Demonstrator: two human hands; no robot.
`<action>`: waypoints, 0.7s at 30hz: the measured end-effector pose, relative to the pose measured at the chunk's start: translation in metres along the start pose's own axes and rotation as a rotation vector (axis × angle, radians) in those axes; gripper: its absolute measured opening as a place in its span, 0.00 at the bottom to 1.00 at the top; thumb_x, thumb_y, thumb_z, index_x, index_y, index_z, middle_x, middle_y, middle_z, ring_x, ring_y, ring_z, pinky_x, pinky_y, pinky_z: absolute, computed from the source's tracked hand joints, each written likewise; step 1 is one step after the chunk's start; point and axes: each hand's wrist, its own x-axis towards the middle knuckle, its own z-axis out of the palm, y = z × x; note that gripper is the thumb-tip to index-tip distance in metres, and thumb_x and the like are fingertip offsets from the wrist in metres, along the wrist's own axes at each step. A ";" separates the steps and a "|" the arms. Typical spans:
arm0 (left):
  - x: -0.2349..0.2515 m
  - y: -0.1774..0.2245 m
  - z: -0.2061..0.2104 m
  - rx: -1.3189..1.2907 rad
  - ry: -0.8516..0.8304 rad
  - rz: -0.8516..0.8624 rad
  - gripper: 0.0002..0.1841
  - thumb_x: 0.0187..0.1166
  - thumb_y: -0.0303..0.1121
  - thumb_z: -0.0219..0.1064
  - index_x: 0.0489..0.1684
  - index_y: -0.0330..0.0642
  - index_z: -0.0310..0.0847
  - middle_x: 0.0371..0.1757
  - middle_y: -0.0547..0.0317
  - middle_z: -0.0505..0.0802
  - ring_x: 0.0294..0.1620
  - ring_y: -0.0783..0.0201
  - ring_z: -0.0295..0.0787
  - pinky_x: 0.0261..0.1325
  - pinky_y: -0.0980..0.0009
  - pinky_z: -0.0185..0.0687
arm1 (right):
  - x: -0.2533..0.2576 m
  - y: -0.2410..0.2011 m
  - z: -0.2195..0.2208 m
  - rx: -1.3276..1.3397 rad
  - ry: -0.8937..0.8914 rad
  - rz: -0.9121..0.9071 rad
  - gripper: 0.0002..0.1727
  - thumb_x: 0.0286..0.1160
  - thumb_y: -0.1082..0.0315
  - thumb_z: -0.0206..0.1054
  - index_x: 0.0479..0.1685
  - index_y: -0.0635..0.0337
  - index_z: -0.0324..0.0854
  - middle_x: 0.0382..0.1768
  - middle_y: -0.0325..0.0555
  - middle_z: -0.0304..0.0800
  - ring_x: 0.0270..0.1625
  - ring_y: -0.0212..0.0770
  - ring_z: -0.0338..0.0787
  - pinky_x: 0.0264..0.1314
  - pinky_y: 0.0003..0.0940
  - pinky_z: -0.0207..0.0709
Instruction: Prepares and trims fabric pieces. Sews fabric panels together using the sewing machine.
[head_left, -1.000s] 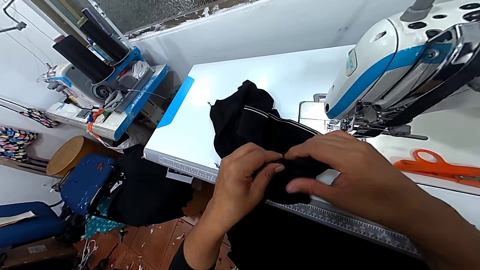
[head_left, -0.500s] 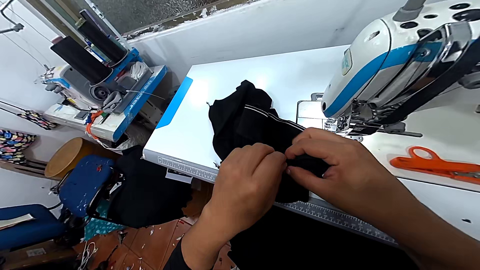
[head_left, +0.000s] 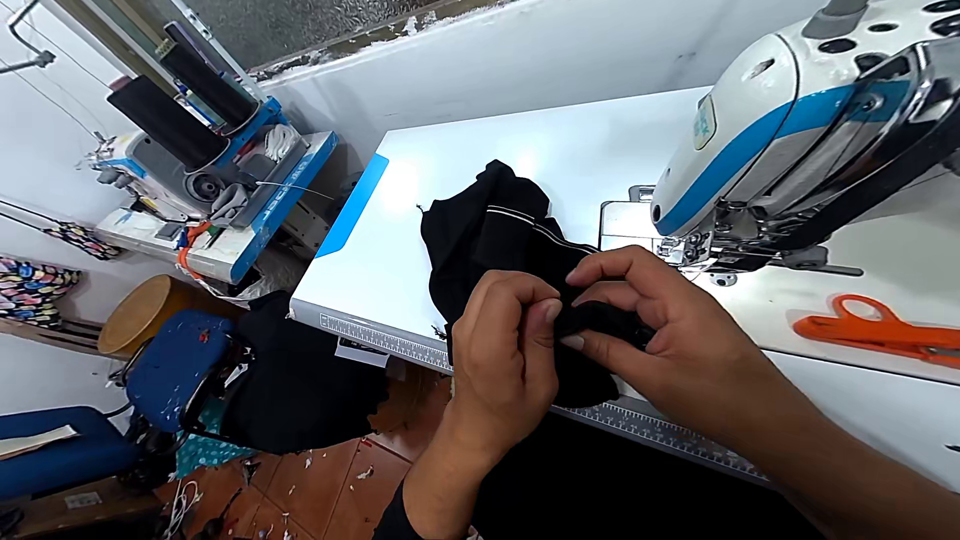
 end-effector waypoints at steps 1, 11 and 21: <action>0.001 -0.001 -0.002 0.001 -0.016 0.006 0.07 0.85 0.28 0.60 0.40 0.35 0.80 0.40 0.59 0.85 0.41 0.77 0.82 0.47 0.85 0.81 | 0.001 0.000 -0.002 0.014 0.000 -0.002 0.23 0.62 0.60 0.76 0.58 0.43 0.76 0.35 0.20 0.92 0.38 0.18 0.91 0.36 0.12 0.84; 0.001 0.000 -0.015 -0.508 -0.166 -0.370 0.03 0.83 0.26 0.63 0.42 0.39 0.83 0.27 0.66 0.86 0.24 0.80 0.81 0.28 0.85 0.79 | 0.008 0.009 -0.013 -0.430 0.071 -0.726 0.07 0.78 0.70 0.68 0.47 0.55 0.90 0.54 0.48 0.85 0.61 0.33 0.84 0.63 0.21 0.78; -0.006 0.005 -0.003 -0.436 -0.079 -0.342 0.06 0.89 0.31 0.58 0.45 0.42 0.79 0.31 0.67 0.82 0.27 0.80 0.78 0.30 0.85 0.76 | 0.009 0.014 -0.012 -0.376 0.061 -0.755 0.08 0.73 0.76 0.65 0.26 0.59 0.83 0.34 0.41 0.78 0.48 0.32 0.82 0.51 0.19 0.76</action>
